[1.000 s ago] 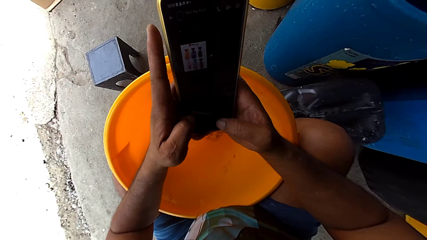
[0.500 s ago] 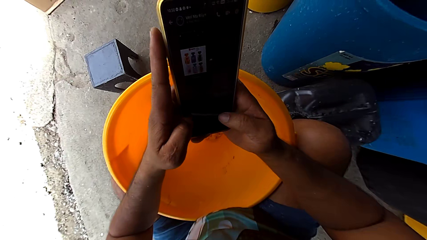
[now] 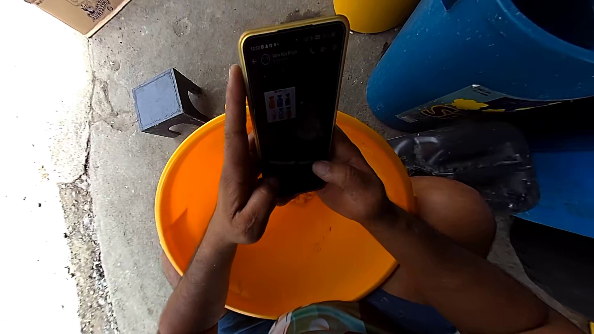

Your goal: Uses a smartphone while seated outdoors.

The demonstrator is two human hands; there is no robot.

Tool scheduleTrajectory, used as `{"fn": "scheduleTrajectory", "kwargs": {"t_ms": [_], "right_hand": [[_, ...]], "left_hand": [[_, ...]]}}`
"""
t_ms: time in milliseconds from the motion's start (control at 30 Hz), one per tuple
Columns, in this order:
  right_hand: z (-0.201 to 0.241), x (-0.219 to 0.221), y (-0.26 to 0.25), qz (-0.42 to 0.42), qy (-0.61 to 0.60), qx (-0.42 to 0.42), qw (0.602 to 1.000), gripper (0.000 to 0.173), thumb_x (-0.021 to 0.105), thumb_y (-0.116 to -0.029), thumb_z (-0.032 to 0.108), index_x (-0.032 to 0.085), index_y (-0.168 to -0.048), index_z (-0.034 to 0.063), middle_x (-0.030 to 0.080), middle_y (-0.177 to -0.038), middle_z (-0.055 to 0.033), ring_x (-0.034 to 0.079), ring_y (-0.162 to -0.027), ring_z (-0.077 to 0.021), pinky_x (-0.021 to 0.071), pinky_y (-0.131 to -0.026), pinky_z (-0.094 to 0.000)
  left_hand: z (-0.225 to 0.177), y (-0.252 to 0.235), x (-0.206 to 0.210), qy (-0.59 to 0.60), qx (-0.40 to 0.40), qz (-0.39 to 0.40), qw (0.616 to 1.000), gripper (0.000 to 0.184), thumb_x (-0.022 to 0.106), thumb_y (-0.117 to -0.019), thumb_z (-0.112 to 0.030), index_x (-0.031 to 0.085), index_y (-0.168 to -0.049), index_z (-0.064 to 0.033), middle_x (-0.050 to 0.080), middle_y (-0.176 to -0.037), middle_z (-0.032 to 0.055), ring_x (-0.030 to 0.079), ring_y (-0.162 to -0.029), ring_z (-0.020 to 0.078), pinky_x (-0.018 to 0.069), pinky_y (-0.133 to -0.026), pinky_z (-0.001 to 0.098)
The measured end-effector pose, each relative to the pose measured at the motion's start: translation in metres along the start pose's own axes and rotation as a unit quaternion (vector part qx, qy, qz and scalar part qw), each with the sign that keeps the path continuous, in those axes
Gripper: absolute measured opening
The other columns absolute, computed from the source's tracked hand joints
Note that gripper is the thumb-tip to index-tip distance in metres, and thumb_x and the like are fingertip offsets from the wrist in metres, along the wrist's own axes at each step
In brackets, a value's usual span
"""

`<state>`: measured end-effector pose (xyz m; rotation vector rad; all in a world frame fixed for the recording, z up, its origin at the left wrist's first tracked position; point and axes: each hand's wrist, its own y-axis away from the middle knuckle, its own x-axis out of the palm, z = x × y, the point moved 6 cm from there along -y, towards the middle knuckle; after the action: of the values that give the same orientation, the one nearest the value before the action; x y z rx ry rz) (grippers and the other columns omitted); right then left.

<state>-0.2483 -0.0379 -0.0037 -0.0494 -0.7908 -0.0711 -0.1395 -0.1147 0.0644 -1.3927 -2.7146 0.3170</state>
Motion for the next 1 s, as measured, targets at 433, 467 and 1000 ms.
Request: {"fn": "scheduleTrajectory", "kwargs": {"t_ms": [433, 467, 1000], "right_hand": [[0.002, -0.002, -0.005, -0.017, -0.004, -0.016, 1.000, 0.044, 0.041, -0.1070, 0.040, 0.052, -0.141, 0.0153, 0.062, -0.127, -0.0109, 0.065, -0.112, -0.0237, 0.0593, -0.088, -0.0484], [0.002, -0.001, -0.005, -0.017, -0.004, -0.017, 1.000, 0.045, 0.040, -0.1069, 0.041, 0.052, -0.142, 0.0150, 0.061, -0.128, -0.0111, 0.065, -0.113, -0.0242, 0.0592, -0.088, -0.0490], [0.002, 0.006, -0.003, 0.122, -0.030, 0.037, 0.991, 0.086, 0.056, -0.0837, -0.011, 0.022, -0.156, 0.0207, 0.051, -0.141, -0.0160, 0.060, -0.124, -0.0358, 0.0592, -0.093, -0.0571]], "left_hand": [[0.003, 0.002, 0.001, 0.004, -0.012, -0.003, 1.000, 0.094, 0.050, -0.0923, -0.011, -0.012, -0.163, -0.0202, 0.050, -0.145, 0.0073, 0.061, -0.122, 0.0194, 0.0598, -0.094, 0.0377], [0.004, 0.002, 0.001, 0.006, -0.013, -0.001, 1.000, 0.094, 0.050, -0.0928, -0.012, -0.013, -0.163, -0.0204, 0.049, -0.147, 0.0072, 0.060, -0.123, 0.0194, 0.0591, -0.095, 0.0381], [0.014, 0.003, -0.005, 0.083, -0.047, -0.046, 0.994, 0.093, 0.049, -0.0914, -0.013, -0.007, -0.164, -0.0317, 0.050, -0.145, 0.0081, 0.063, -0.116, 0.0188, 0.0599, -0.089, 0.0403]]}}
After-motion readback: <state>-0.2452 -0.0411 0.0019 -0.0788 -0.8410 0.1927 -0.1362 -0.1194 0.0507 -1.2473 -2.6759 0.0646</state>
